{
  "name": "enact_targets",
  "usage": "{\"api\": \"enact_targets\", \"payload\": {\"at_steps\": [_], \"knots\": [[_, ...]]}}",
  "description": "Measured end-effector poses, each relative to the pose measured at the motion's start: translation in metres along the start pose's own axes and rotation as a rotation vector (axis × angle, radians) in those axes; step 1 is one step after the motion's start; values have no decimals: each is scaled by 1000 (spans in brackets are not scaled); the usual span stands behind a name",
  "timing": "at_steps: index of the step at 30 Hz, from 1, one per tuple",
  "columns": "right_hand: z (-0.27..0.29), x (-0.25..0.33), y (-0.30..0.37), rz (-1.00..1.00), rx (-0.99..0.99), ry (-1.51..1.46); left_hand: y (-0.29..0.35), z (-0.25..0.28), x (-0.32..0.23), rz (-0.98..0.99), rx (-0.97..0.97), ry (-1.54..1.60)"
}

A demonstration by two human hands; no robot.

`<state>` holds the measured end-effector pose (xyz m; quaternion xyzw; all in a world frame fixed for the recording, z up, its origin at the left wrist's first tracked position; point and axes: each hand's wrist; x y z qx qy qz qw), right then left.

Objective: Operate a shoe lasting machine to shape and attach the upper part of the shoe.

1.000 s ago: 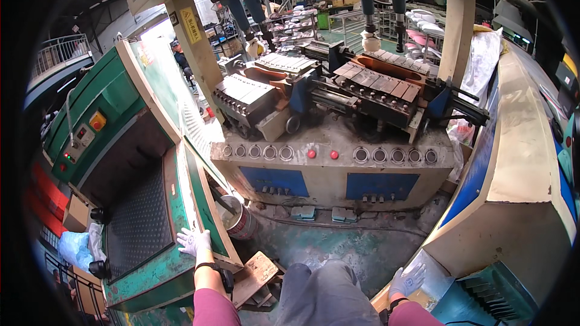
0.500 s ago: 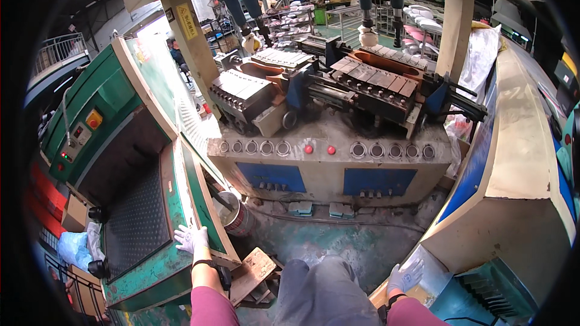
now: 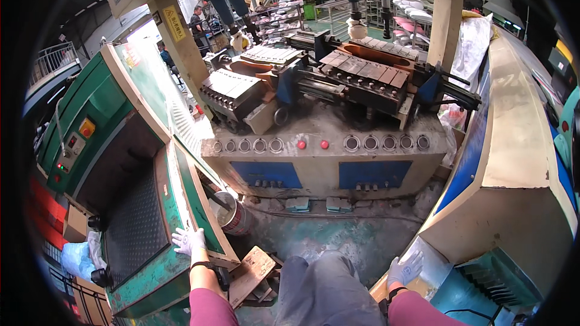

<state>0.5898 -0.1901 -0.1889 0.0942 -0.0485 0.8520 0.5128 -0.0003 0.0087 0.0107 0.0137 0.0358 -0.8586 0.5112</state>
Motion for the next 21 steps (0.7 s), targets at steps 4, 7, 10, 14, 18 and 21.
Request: {"api": "enact_targets", "payload": {"at_steps": [4, 7, 10, 14, 18, 21], "knots": [[1, 0, 0, -10, 2, 6, 0, 3, 0, -3, -3, -3], [-3, -2, -1, -2, 6, 7, 2, 3, -4, -4, 8, -5], [-5, -1, 0, 9, -2, 13, -3, 1, 1, 6, 12, -15], [-7, -2, -2, 2, -5, 12, -2, 1, 0, -2, 21, -15], [-6, -3, -1, 5, -5, 16, 0, 2, -1, -6, 30, -16], [-5, -1, -1, 8, -12, 24, -1, 2, 1, -8, 10, -15]]}}
Point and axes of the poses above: each hand's wrist, its own y-axis away from the middle knuckle, its own z-axis out of the back of the hand, x = y × z, and after that the axes turned 1 degree about -z, right-handed
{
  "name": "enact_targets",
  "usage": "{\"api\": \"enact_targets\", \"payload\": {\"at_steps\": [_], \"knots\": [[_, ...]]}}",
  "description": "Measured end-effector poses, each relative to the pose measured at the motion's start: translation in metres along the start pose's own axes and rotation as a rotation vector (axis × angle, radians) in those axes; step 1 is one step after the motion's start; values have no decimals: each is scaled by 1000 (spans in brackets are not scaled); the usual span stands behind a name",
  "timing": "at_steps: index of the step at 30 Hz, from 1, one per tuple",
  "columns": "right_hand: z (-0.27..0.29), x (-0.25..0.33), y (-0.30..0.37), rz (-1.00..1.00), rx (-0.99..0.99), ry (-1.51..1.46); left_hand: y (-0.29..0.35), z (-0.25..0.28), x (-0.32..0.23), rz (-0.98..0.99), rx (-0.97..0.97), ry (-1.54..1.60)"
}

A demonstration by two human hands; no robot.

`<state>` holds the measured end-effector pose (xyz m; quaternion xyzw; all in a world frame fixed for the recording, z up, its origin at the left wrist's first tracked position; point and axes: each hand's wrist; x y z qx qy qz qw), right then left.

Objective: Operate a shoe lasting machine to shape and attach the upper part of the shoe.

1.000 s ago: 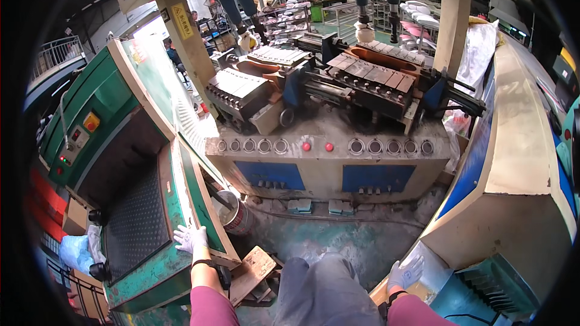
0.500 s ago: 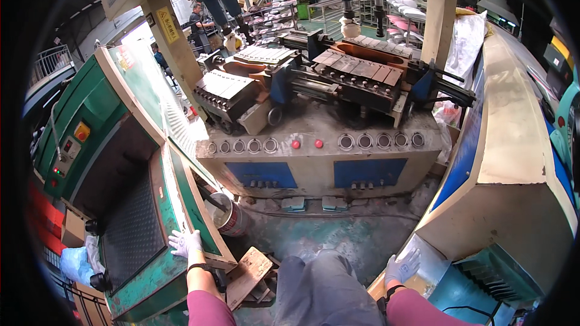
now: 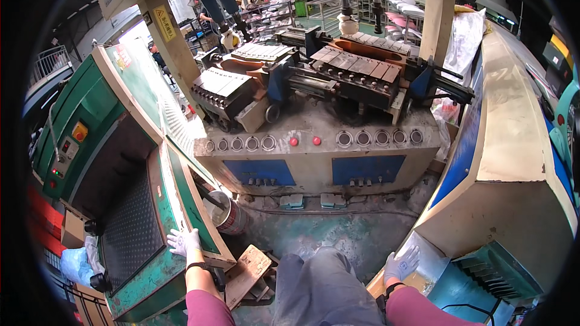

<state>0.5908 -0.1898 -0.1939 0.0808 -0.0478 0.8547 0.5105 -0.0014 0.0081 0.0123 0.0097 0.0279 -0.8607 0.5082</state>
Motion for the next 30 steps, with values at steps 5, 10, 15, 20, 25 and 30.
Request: {"api": "enact_targets", "payload": {"at_steps": [5, 10, 15, 20, 25, 30], "knots": [[-1, 0, -1, -5, -3, 2, 0, -1, -1, 0, 3, -2], [-3, -2, -2, 2, -15, 0, -4, -6, 0, -3, -7, -4], [0, 0, 0, 8, -27, -13, -7, -9, 1, -2, -17, -4], [3, 2, 2, 5, -10, -8, -6, -7, 3, -6, -21, -5], [3, 1, 4, 3, -3, -9, -5, -4, 2, -8, -4, -11], [3, -4, 0, 5, -16, -6, -5, -9, -5, 12, 3, -25]]}}
Point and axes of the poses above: each hand's wrist, its own y-axis away from the middle knuckle, its own z-axis out of the back of the hand, x = y × z, and after that the axes turned 1 degree about -z, right-handed
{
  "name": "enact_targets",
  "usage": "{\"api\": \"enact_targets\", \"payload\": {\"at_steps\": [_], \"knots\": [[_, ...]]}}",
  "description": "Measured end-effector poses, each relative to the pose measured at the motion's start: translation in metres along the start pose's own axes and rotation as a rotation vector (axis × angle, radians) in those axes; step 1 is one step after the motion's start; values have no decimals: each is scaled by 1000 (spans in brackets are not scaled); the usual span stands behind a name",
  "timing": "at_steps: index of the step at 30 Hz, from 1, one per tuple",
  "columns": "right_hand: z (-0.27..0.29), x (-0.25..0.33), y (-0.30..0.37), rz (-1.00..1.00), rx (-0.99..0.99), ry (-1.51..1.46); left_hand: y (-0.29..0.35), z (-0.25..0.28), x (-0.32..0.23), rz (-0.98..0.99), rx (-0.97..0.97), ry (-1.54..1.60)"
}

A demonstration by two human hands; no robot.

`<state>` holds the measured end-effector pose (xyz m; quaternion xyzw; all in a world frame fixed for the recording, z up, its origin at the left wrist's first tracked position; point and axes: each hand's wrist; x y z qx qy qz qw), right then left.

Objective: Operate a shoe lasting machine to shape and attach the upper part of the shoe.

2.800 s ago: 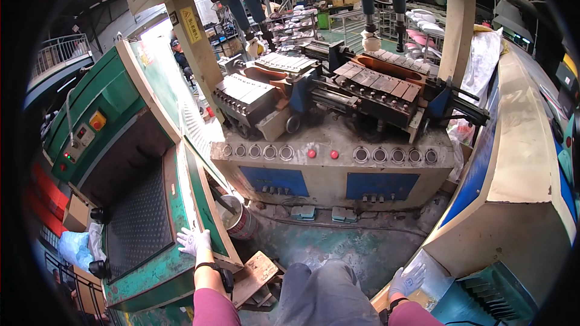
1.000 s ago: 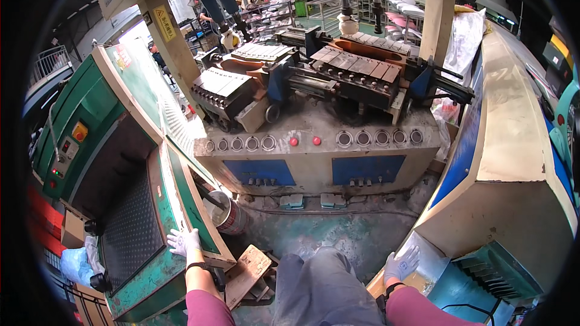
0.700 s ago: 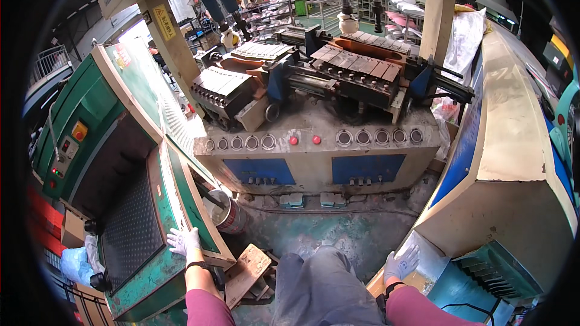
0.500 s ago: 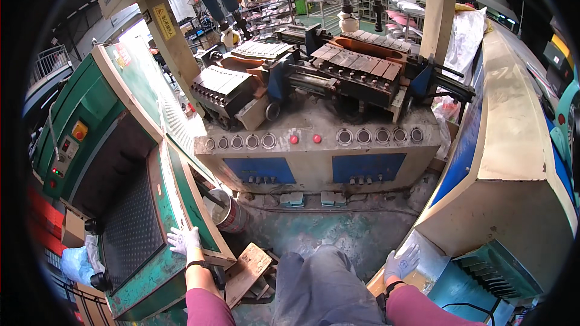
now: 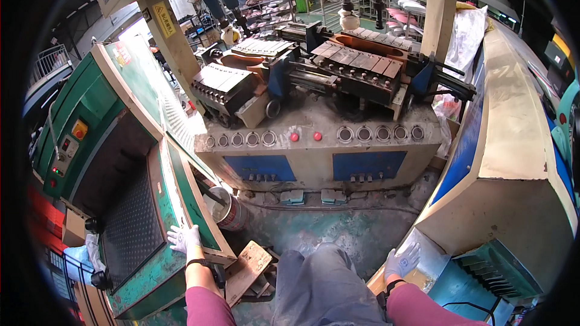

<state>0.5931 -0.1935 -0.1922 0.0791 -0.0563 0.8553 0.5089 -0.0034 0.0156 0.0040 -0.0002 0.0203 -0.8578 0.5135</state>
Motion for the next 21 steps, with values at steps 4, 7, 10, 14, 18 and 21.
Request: {"api": "enact_targets", "payload": {"at_steps": [4, 7, 10, 14, 18, 21], "knots": [[3, 1, -7, -7, 8, -10, 4, -1, -4, 3, 8, -7], [-2, 12, 0, 86, -2, -15, -2, 7, 18, 21, -9, -29], [-4, 6, 4, 37, -34, -83, 7, 8, 14, -24, -46, -36], [10, -6, -8, 138, 25, 42, 25, 23, -17, -85, -117, 46], [110, 49, 26, 457, 376, 563, 4, 19, 10, -7, -38, 78], [128, 51, 29, 526, 467, 723, 3, 8, 9, -16, -7, 127]]}}
Point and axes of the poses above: each hand's wrist, its own y-axis away from the middle knuckle, its own z-axis out of the back of the hand, x = y × z, and after that the axes turned 1 degree about -z, right-handed
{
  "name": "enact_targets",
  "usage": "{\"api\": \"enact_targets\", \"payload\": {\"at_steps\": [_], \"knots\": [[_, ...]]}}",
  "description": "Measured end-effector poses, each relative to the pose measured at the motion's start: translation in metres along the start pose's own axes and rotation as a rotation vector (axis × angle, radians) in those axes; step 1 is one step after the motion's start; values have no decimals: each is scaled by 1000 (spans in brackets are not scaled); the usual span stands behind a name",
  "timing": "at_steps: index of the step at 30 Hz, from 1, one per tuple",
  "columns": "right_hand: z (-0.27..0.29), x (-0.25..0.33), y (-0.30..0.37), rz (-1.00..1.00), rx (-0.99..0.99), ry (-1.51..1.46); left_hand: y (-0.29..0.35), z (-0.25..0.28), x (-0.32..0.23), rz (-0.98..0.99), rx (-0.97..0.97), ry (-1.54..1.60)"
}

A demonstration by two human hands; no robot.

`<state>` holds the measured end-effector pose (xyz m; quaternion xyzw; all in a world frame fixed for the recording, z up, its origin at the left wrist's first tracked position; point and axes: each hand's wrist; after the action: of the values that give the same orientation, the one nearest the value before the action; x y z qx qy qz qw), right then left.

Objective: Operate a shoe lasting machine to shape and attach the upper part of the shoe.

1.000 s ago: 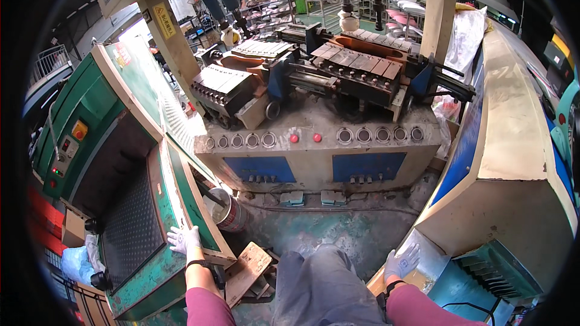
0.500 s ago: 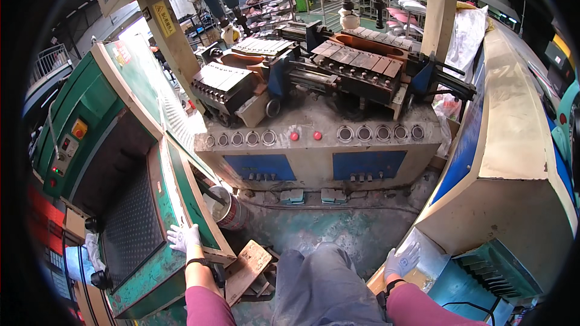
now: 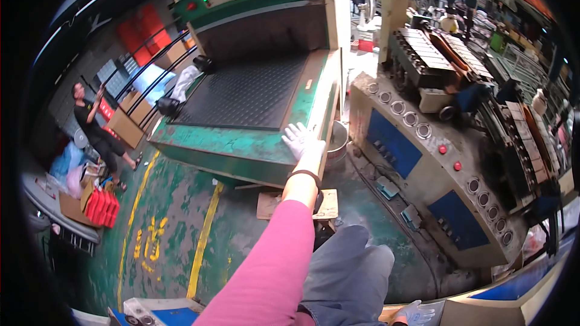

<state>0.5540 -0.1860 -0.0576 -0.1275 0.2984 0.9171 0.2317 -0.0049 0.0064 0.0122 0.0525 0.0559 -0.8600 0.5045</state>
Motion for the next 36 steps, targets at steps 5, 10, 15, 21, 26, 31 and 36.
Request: {"api": "enact_targets", "payload": {"at_steps": [5, 10, 15, 21, 26, 31, 36], "knots": [[-34, 16, -1, 15, -123, -49, -5, 1, 20, 40, 23, -19], [-31, 11, -4, -28, -211, -176, -4, 7, -8, -23, 35, -19], [-90, 6, -56, -433, -389, -658, 15, 12, -27, -82, 23, -42], [-117, 19, -82, -479, -482, -665, -5, 0, 5, 17, 30, -70], [-103, 15, -71, -504, -456, -700, 0, -6, -7, -19, 29, -38], [-111, 17, -72, -525, -447, -687, -5, -8, -1, -27, 32, -61], [-99, 18, -71, -501, -414, -713, -10, -10, 4, -2, 40, -87]]}}
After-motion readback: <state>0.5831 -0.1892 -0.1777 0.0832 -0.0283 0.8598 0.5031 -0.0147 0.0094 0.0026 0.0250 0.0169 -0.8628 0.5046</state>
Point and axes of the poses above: each hand's wrist, its own y-axis away from the middle knuckle, its own z-axis out of the back of the hand, x = y × z, and after that the axes turned 1 degree about -z, right-handed
